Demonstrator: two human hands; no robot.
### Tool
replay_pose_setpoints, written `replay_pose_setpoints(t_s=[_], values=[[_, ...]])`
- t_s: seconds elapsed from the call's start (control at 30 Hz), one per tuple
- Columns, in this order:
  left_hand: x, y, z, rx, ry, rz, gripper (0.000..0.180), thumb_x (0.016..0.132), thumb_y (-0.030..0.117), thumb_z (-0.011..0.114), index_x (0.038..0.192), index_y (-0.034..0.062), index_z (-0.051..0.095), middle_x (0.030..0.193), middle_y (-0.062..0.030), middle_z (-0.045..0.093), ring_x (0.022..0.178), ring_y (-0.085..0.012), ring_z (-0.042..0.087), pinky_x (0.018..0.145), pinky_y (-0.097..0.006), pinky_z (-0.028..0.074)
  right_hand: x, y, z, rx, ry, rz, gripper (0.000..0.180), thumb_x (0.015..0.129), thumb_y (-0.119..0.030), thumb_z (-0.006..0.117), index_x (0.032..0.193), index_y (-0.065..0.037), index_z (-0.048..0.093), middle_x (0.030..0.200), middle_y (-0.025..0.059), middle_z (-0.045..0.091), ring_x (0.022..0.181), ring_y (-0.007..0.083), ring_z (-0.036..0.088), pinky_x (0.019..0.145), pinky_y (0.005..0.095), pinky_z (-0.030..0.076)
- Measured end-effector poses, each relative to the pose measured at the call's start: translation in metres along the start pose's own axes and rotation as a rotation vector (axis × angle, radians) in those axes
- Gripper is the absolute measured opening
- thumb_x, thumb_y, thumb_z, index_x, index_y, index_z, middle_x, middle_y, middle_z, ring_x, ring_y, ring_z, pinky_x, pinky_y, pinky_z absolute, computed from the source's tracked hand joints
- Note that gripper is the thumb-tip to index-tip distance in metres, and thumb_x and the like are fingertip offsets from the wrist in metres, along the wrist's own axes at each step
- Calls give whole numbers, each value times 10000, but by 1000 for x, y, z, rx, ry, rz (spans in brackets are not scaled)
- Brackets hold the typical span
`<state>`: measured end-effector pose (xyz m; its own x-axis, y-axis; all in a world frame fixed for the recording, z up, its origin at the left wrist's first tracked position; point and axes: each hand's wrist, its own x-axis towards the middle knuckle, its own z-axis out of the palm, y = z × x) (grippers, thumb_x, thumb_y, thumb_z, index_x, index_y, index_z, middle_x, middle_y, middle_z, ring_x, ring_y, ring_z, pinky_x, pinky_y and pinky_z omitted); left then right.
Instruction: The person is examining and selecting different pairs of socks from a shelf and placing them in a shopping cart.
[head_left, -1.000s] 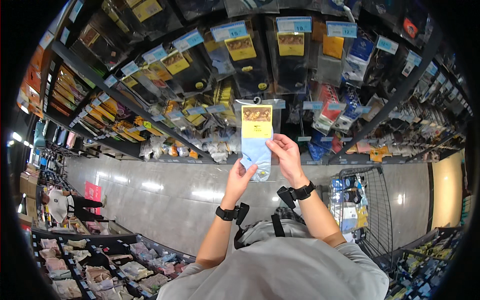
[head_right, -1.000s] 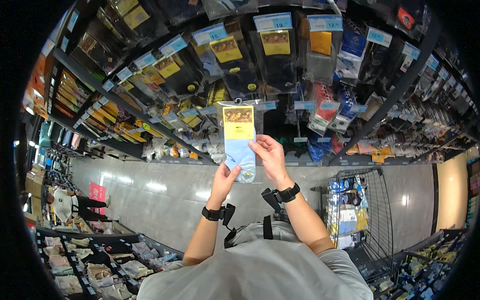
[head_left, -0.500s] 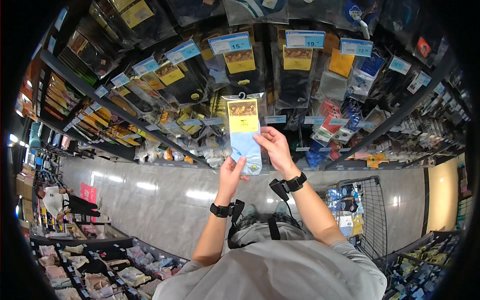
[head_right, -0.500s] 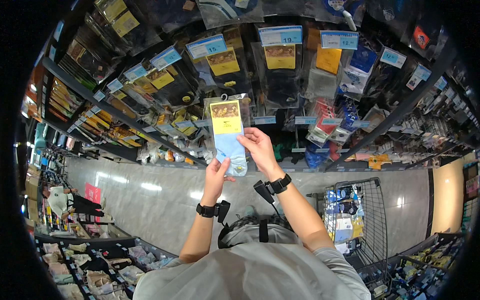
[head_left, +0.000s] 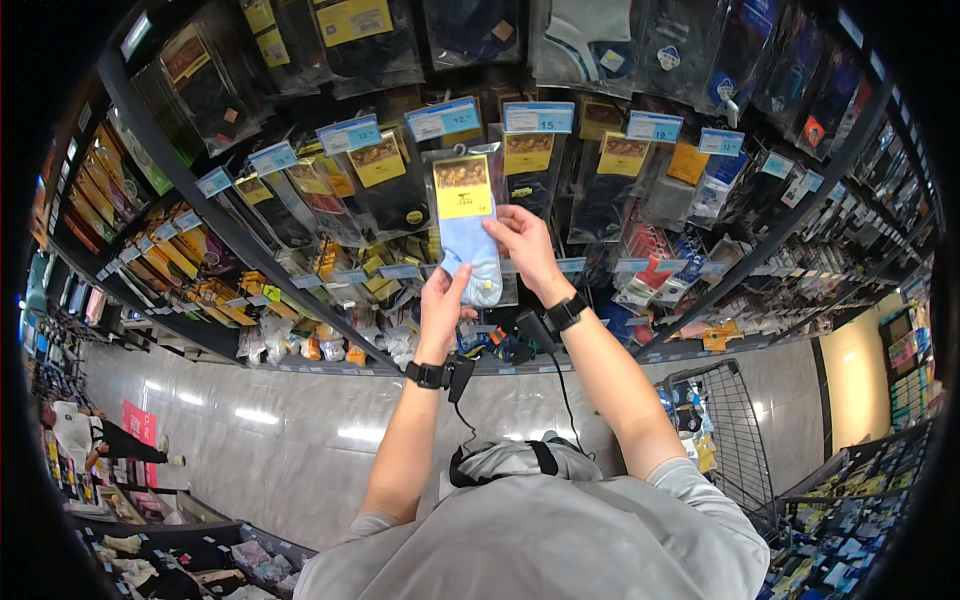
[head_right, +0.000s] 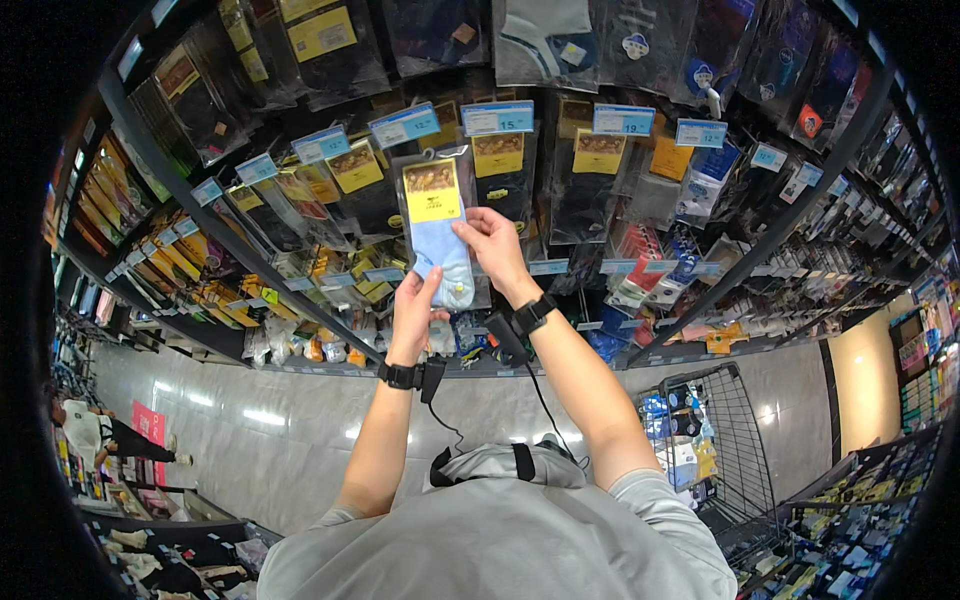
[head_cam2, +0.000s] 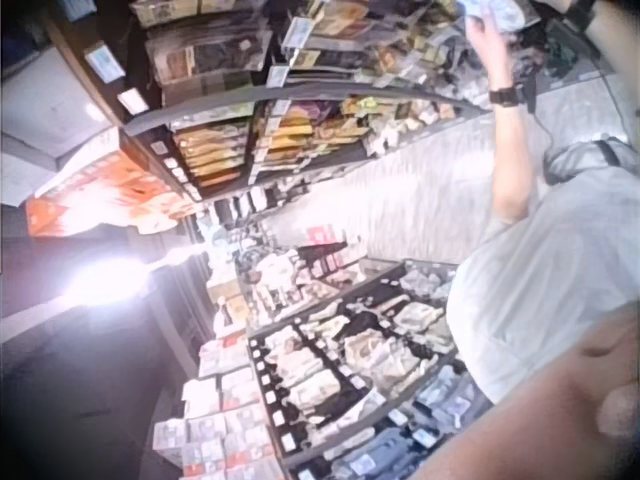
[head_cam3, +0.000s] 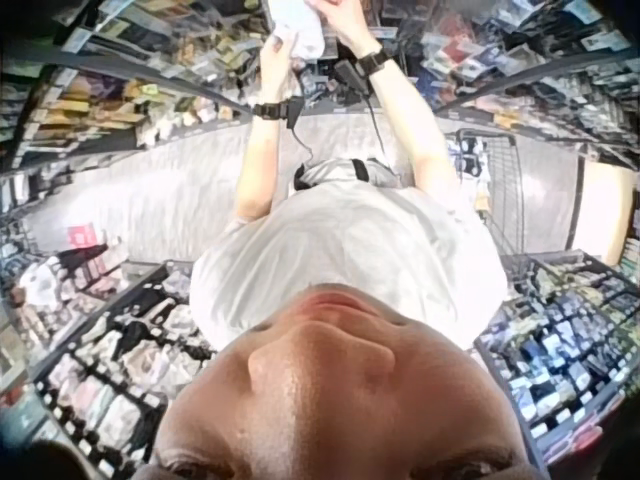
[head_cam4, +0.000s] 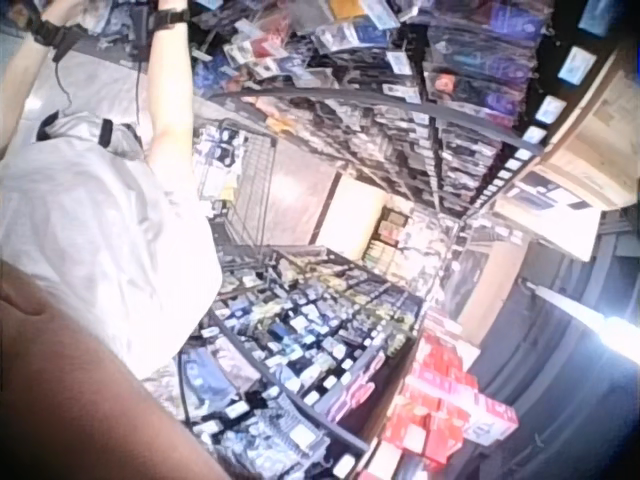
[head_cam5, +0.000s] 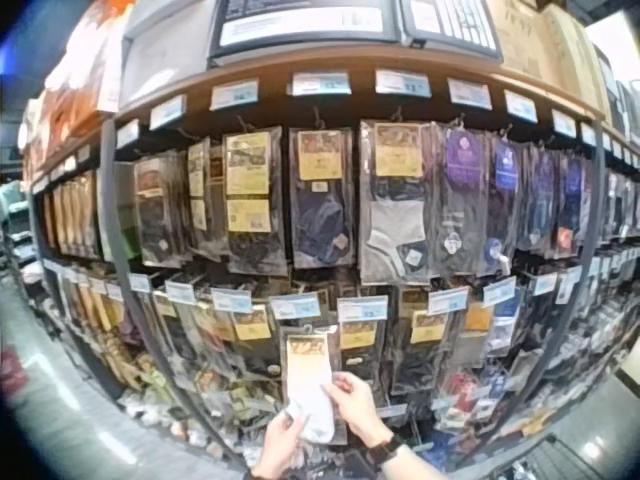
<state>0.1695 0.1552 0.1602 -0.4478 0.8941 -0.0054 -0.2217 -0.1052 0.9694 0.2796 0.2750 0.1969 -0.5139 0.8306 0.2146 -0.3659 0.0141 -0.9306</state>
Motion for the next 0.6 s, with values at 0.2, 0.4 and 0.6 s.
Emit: replay_pose_setpoints(t_s=[0.2, 0.4, 0.6], values=[[33, 34, -11, 67, -78, 53, 327, 903, 316, 599, 1111, 65, 584, 939, 10, 642, 709, -32, 580, 448, -183, 452, 27, -15, 21, 56, 117, -41, 200, 860, -127, 657, 1012, -10, 601, 837, -1, 647, 693, 49, 575, 575, 205, 450], [44, 28, -20, 52, -101, 30, 322, 907, 327, 593, 1114, 80, 576, 959, 8, 641, 748, -65, 617, 482, -209, 483, 38, -8, 24, -83, 84, -132, 206, 866, -141, 652, 1023, -18, 603, 846, -5, 644, 710, 46, 565, 582, 201, 434], [38, 11, -23, 6, -92, 14, 332, 917, 314, 580, 1129, 60, 576, 981, -4, 637, 766, -58, 595, 483, -200, 480, 25, 3, 22, -198, 91, -143, 252, 855, -176, 666, 1042, -20, 601, 882, -2, 653, 733, 46, 562, 585, 193, 430]])
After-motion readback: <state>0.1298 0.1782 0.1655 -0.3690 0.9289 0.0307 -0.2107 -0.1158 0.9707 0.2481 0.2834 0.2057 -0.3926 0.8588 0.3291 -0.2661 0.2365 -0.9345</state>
